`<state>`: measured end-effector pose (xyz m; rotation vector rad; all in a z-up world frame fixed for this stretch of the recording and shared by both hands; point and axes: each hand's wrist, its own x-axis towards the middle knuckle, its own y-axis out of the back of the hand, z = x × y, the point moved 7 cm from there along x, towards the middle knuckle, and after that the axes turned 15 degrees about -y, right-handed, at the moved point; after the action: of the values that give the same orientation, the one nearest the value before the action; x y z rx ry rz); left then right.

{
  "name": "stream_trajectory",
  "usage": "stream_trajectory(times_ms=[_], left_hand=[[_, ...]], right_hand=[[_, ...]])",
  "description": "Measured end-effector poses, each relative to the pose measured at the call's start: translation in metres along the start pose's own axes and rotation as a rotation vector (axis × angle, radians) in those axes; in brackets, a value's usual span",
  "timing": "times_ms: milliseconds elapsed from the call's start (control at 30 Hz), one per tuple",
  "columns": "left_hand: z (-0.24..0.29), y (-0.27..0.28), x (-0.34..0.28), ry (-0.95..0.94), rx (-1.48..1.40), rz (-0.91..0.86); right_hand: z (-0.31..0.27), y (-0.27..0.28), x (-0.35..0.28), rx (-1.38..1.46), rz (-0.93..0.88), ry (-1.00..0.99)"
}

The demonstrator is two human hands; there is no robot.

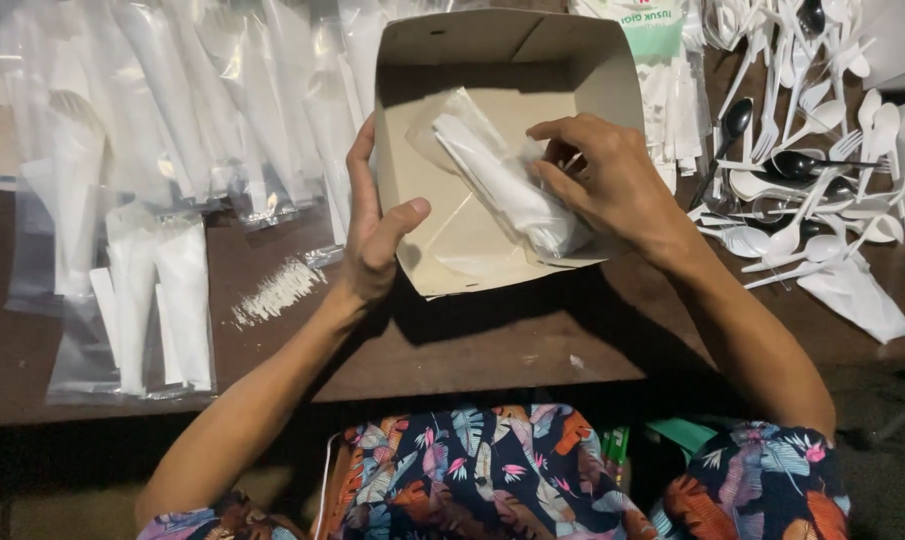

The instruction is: Wrapping plastic forks and spoons in paper sleeves and organizing them into a cardboard box.

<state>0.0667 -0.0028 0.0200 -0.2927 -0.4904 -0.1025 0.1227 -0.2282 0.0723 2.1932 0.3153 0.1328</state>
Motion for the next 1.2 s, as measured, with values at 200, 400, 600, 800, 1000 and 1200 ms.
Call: stream_trajectory(times_ms=[200, 400, 600, 800, 1000, 1200], left_hand=[[0.04, -0.016, -0.007, 0.271, 0.136, -0.072], [0.045, -0.021, -0.034, 0.523, 0.304, -0.189], [0.064, -0.016, -0.028, 0.455, 1.0, -0.446], [0.077, -0.052, 0.001, -0.485, 1.281, -0.578], [0.01, -0.107, 0.005, -0.608, 1.165, -1.185], [-0.03, -0.123, 0.008, -0.638, 1.267, -1.25]], right_hand=[[-0.031, 0.032, -0.031, -0.011, -0.098, -0.059], [-0.021, 0.028, -0.051, 0.007, -0.187, -0.14], [-0.003, 0.057, -0.056, 0.082, -0.161, -0.022], [0.008, 0.137, -0.078, 0.227, 0.082, -0.117], [0.246, 0.189, -0.058, 0.137, -0.074, -0.418], [0.138, 0.155, -0.061, -0.207, 0.063, -0.667]])
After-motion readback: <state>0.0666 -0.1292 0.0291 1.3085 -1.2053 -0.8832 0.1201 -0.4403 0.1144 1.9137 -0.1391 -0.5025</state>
